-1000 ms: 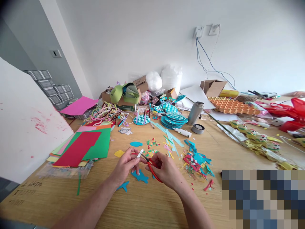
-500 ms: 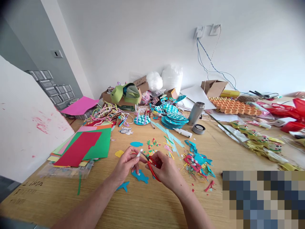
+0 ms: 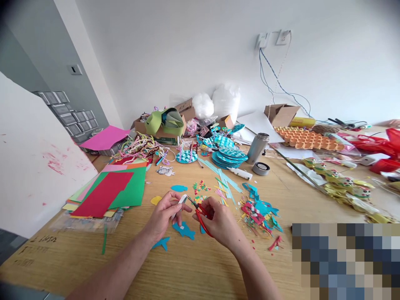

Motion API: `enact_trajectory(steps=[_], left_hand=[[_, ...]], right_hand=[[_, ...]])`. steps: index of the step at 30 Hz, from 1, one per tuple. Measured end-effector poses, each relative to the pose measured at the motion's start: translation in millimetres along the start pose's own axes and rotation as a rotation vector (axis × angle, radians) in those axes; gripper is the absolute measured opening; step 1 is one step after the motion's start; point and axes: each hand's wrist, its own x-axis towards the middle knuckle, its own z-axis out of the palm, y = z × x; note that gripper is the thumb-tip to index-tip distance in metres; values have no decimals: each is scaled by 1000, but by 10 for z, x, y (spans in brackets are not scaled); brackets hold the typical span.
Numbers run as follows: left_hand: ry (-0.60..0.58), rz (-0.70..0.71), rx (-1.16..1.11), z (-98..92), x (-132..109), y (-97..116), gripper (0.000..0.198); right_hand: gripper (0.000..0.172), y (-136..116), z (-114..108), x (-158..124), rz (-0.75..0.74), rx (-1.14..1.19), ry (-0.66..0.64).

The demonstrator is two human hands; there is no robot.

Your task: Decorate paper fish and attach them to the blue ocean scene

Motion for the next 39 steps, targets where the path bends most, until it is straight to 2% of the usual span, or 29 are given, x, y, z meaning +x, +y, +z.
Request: enact_trajectory(steps=[16, 32, 39], left_hand=[[-13, -22, 3, 8, -3, -27, 23], [-1, -41, -7, 8, -2, -25, 30], [-7, -31, 7, 15, -10, -8, 26]], right_hand=[[33, -27, 24, -21, -15, -10, -36], [25, -70, 6, -20, -35, -37, -29], [23, -87, 2, -22, -36, -47, -23]])
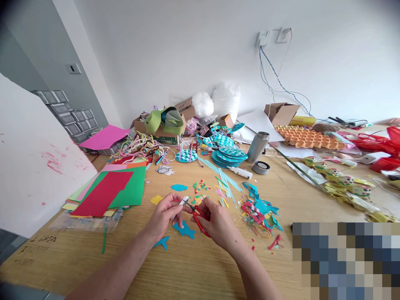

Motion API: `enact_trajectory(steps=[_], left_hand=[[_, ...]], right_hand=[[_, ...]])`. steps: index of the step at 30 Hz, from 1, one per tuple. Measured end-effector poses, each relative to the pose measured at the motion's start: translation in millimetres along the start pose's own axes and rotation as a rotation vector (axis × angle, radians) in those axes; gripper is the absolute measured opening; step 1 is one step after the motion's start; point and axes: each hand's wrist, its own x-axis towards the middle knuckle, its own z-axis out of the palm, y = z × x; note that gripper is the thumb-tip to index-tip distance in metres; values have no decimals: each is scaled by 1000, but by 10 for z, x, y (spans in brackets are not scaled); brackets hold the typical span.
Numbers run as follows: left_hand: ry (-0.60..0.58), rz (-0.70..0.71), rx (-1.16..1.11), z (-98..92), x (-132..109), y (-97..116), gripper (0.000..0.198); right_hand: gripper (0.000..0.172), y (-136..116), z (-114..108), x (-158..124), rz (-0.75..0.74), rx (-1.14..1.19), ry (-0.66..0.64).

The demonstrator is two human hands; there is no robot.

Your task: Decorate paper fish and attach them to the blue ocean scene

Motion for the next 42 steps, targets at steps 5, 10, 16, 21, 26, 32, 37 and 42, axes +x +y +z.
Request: enact_trajectory(steps=[5, 10, 16, 21, 26, 32, 37, 42], left_hand=[[-7, 10, 2, -3, -3, 5, 25], [1, 13, 15, 1, -7, 14, 26], [-9, 34, 49, 4, -11, 14, 29], [46, 49, 51, -2, 9, -17, 39], [170, 104, -17, -37, 38, 12, 37], [266, 104, 28, -56, 37, 56, 14], [280, 122, 60, -68, 48, 46, 12], [262, 128, 120, -91, 66, 24, 11]], right_hand=[[21, -6, -4, -5, 10, -13, 9], [15, 1, 4, -7, 8, -31, 13], [14, 11, 23, -26, -37, -127, 70], [9, 33, 8, -43, -114, -280, 190], [11, 30, 20, -60, -215, -410, 174], [14, 18, 42, -71, -302, -506, 168], [14, 24, 55, -76, -339, -559, 131], [13, 12, 82, -83, -363, -608, 89]])
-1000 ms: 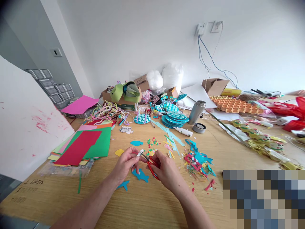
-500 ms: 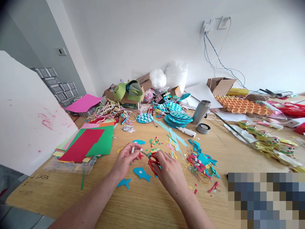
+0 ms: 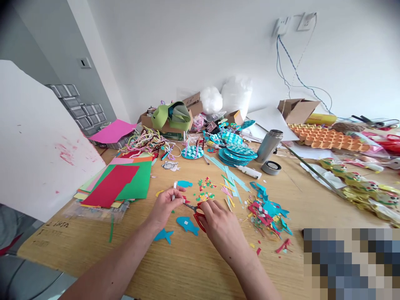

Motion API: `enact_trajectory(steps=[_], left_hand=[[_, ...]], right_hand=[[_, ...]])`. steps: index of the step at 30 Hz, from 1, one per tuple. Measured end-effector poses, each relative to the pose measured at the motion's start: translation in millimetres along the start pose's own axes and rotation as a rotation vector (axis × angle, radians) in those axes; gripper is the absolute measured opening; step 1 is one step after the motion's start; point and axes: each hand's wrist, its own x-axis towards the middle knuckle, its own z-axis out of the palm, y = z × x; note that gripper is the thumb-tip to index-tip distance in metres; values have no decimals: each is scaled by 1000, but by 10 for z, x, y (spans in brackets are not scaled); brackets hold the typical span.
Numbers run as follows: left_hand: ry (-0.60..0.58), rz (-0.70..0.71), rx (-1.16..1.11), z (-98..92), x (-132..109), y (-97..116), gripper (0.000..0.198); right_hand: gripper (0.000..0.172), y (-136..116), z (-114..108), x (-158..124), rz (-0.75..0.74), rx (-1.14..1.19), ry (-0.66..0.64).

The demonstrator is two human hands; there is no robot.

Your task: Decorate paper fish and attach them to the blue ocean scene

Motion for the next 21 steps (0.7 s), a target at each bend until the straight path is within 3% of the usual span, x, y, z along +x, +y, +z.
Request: enact_trajectory(steps=[4, 9, 12, 16, 21], left_hand=[[19, 9, 9, -27, 12, 14, 9], [130, 36, -78, -99, 75, 57, 8], [143, 6, -145, -139, 125, 42, 8], [96, -50, -207, -155, 156, -12, 11], [62, -50, -244, -137, 136, -14, 13]], right_hand=[[12, -15, -32, 4, 50, -12, -46], [7, -59, -163, -55, 151, 3, -348], [10, -154, -234, -144, 91, 58, -500], [16, -331, -196, -256, -39, -28, -561], [16, -424, -131, -345, -22, -103, -686]])
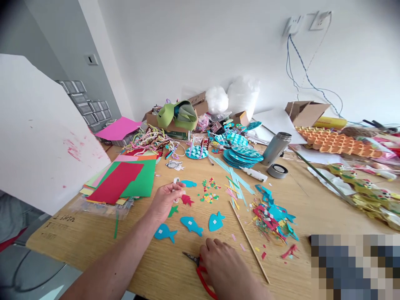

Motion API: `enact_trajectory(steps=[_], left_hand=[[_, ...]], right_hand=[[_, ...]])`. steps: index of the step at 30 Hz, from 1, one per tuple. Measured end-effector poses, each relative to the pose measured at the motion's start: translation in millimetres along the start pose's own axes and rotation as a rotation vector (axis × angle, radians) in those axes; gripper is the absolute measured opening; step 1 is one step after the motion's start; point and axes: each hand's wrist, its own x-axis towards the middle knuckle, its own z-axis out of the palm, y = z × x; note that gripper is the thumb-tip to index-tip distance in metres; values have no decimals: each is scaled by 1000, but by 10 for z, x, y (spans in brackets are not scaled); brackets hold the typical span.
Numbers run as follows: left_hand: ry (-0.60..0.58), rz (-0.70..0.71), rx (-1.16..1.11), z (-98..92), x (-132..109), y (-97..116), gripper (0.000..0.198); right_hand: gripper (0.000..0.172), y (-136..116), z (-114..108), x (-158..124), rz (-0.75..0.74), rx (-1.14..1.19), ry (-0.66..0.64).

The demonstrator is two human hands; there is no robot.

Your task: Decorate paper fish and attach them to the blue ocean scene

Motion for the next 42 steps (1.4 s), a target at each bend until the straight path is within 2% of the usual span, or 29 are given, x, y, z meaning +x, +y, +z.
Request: enact_trajectory(steps=[2, 5, 7, 9, 10, 13, 16, 23, 27, 31, 36, 42], left_hand=[[-1, -1, 3, 14, -13, 15, 12], [-16, -6, 22, 36, -36, 33, 13], [-32, -5, 9, 48, -53, 37, 14], [-38, -15, -15, 54, -67, 36, 15], [-39, -22, -23, 55, -72, 35, 15], [-37, -25, -35, 52, -74, 36, 13], [-44, 0, -44, 45, -63, 45, 11], [-58, 11, -22, 36, -55, 49, 10], [-5, 85, 74, 19, -36, 55, 13], [99, 147, 159, -42, 28, 59, 20], [180, 249, 304, -135, 99, 21, 20], [231, 272, 338, -173, 113, 23, 23]], right_hand=[[10, 32, -68, -15, -12, 86, 15], [16, 123, -300, 61, -12, 379, 204], [18, 187, -467, 207, 23, 585, 389], [18, 240, -580, 402, 76, 767, 471], [18, 259, -608, 501, 89, 863, 472], [20, 281, -610, 735, 95, 1049, 432], [22, 266, -571, 835, 103, 1110, 422], [21, 222, -572, 874, 91, 1150, 398], [19, 262, -596, 943, 159, 1109, 372], [14, 383, -573, 1073, 203, 1024, 231], [13, 528, -421, 1328, 184, 932, 15], [11, 599, -344, 1571, 208, 777, -83]])
